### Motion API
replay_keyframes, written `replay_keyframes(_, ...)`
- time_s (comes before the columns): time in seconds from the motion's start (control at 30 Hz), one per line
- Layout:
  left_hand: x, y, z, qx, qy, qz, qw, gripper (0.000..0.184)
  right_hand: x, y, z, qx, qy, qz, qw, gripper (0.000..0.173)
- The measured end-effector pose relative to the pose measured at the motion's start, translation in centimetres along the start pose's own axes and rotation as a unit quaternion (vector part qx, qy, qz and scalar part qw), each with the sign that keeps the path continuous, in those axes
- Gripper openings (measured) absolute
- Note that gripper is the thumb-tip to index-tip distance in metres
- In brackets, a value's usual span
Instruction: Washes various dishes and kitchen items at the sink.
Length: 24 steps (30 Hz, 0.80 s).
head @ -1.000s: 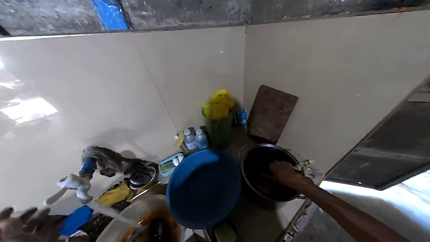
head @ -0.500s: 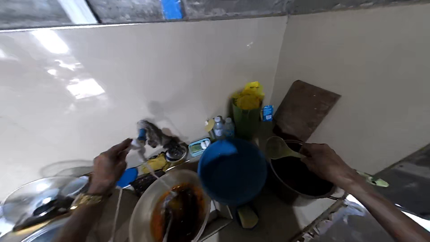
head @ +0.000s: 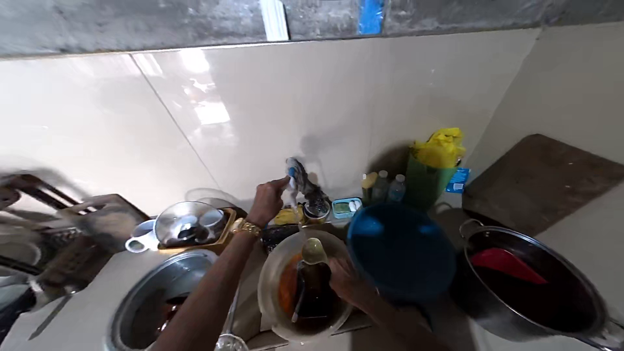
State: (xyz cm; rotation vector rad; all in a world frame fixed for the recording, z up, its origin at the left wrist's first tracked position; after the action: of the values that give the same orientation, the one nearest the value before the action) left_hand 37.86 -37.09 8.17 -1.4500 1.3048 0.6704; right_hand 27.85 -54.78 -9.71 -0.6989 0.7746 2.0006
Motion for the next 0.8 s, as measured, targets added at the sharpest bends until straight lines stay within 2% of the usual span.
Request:
replay_keyframes(0.27, 0.6, -0.7, 0.4, -0.034, -0.025, 0.074, 0.996, 0.046, 5.0, -7.3, -2.7, 0.065, 0.002, -0.021, 0.998, 0.053)
replay_keyframes(0.43, 0.4, -0.7, 0.3, -0.045, -0.054, 0.096, 0.993, 0.048, 6.0, -8.0, -3.7, 0.12, 0.009, -0.006, 0.993, 0.055)
replay_keyframes(0.53, 0.2, -0.2, 0.1, -0.007, -0.044, 0.069, 0.997, 0.045, 5.4, -7.1, -2.3, 0.082, -0.002, -0.034, 0.996, 0.067)
replay_keyframes(0.6, 0.6, -0.4, 0.4, -0.003, -0.062, 0.065, 0.996, 0.043, 3.8, -5.5, -0.3, 0.02, -0.009, -0.064, 0.998, 0.069)
replay_keyframes(0.67, 0.8, -0.7, 0.6, 0.0, -0.078, 0.061, 0.995, 0.044, 0.5, -2.6, 1.6, -0.041, -0.078, -0.093, 0.992, 0.054)
replay_keyframes(0.73, 0.8, -0.9, 0.7, 0.008, -0.093, 0.051, 0.994, 0.044, -5.1, 1.4, 2.1, -0.063, -0.11, -0.153, 0.98, 0.037)
replay_keyframes(0.8, 1.0, -1.0, 0.8, 0.013, -0.104, 0.047, 0.993, 0.042, -12.0, 6.4, 0.1, -0.048, -0.08, -0.265, 0.96, 0.029)
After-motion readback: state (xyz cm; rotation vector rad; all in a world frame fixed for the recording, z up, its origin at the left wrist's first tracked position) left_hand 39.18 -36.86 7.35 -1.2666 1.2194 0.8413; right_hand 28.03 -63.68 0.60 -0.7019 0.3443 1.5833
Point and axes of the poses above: each hand's wrist, its own y-axis away from the middle knuckle, its own x-axis out of the palm, z = x × y, the point moved 7 cm from there along -y, towards the middle knuckle, and after that the axes turned 9 degrees about -y, right-handed, at the moved point
